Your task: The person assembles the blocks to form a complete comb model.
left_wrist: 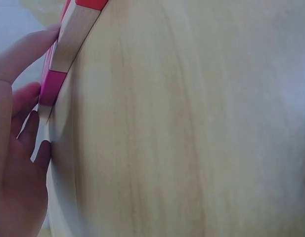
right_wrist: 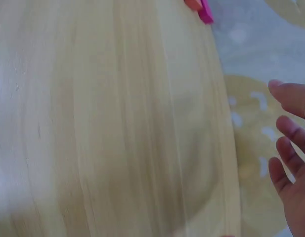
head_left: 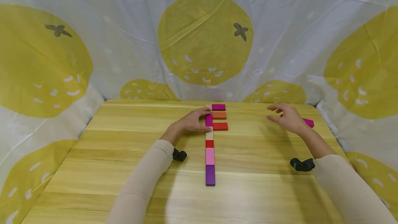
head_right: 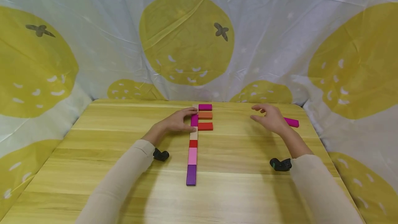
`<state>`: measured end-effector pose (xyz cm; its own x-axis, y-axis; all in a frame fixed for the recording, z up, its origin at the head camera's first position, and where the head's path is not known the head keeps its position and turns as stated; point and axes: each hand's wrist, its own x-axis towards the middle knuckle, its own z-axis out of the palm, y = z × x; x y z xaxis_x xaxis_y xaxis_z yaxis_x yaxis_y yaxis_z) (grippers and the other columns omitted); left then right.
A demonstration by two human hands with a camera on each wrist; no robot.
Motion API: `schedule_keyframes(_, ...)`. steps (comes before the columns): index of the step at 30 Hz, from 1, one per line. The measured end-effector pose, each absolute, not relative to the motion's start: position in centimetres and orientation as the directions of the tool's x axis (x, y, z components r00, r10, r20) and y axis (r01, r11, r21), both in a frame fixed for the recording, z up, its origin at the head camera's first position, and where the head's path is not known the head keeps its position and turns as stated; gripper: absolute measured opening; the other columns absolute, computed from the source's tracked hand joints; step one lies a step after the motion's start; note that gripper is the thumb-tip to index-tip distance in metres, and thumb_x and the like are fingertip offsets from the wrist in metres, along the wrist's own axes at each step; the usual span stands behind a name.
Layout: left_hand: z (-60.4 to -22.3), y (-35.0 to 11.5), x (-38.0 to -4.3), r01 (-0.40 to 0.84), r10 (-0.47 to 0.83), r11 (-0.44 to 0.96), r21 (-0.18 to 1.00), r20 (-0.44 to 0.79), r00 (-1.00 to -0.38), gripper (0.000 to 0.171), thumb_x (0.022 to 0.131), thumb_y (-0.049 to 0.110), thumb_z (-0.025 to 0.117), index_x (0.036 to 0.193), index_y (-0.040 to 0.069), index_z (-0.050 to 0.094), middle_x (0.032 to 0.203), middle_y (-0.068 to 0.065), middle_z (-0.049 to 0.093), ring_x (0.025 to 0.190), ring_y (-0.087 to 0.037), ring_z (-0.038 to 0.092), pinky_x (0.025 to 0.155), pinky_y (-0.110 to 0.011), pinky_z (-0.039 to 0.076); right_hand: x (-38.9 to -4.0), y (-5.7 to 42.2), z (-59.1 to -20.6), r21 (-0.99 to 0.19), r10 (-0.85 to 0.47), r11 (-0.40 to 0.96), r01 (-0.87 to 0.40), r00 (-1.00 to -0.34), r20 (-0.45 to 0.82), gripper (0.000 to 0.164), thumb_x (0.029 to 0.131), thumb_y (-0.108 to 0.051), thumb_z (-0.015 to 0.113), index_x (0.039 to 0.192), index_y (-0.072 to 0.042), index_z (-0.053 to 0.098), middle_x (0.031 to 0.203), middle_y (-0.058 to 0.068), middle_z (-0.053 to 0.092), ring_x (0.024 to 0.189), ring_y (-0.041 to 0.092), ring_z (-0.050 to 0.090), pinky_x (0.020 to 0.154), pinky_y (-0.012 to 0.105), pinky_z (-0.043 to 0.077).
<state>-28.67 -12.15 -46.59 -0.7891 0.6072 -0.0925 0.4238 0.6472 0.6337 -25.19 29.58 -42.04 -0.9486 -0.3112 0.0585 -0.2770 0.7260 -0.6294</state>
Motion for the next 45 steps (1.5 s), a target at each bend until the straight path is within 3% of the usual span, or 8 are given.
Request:
schedule_keyframes(14,-46.7,-12.1,-28.5,0.433,0.616,0.631,0.644,-0.076,-0.784,0.085,0.088,0.040,0.081,0.158,0.008,0.044,0.165,-0.005,0.034,0.153,-0.027,0.026,0.123,-0.041,0.023,-24.5,36.4,-43.4,-0.612,-0.183,0.766,-0.198,-0.979,0.088,0.051,0.102,-0.027,0.070,0.137,0.009,0.059,0.143,0.034,0.049,0.127,0.059,0.043,0.095,0.070,0.044)
schedule_keyframes(21,-47.0,-12.2,-28.4,0.426,0.606,0.628,0.651,-0.067,-0.792,0.084,0.089,0.041,0.080,0.158,0.009,0.045,0.165,-0.003,0.033,0.153,-0.026,0.025,0.123,-0.041,0.022,-24.4,38.7,-45.3,-0.564,-0.134,0.810,-0.162,-0.987,0.091,0.054,0.099,-0.020,0.072,0.139,0.011,0.054,0.144,0.040,0.042,0.133,0.061,0.033,0.103,0.074,0.031)
schedule_keyframes(28,-47.3,-12.4,-28.4,0.431,0.608,0.609,0.665,-0.042,-0.793,0.082,0.089,0.042,0.080,0.156,0.009,0.047,0.166,-0.004,0.033,0.153,-0.026,0.024,0.123,-0.043,0.021,-24.1,40.0,-47.8,-0.534,-0.152,0.822,-0.198,-0.980,0.130,0.059,0.096,-0.012,0.072,0.142,0.014,0.048,0.136,0.044,0.045,0.121,0.060,0.043,0.093,0.069,0.042)
schedule_keyframes(33,-47.3,-12.5,-28.0,0.458,0.620,0.591,0.664,-0.010,-0.785,0.081,0.087,0.040,0.081,0.155,0.008,0.050,0.165,-0.006,0.034,0.154,-0.027,0.022,0.123,-0.045,0.020,-23.8,40.3,-48.6,-0.515,-0.143,0.831,-0.213,-0.975,0.172,0.050,0.096,-0.003,0.067,0.138,0.016,0.049,0.132,0.045,0.046,0.120,0.062,0.043,0.095,0.070,0.038)
schedule_keyframes(39,-47.4,-12.8,-26.6,0.496,0.618,0.590,0.637,0.039,-0.785,0.071,0.091,0.037,0.079,0.150,0.006,0.054,0.158,-0.009,0.042,0.149,-0.026,0.033,0.122,-0.040,0.024,-23.8,40.4,-48.8,-0.465,-0.141,0.855,-0.231,-0.965,0.220,0.035,0.098,0.000,0.064,0.126,0.018,0.055,0.123,0.045,0.051,0.114,0.062,0.046,0.093,0.071,0.037)
schedule_keyframes(45,-47.2,-13.1,-24.9,0.528,0.623,0.593,0.608,0.069,-0.779,0.054,0.097,0.028,0.075,0.144,0.004,0.060,0.150,-0.011,0.050,0.142,-0.027,0.043,0.120,-0.038,0.029,-24.0,39.5,-48.6,-0.471,-0.145,0.849,-0.241,-0.962,0.231,0.033,0.097,-0.001,0.068,0.123,0.016,0.060,0.118,0.043,0.056,0.110,0.060,0.050,0.091,0.070,0.040)
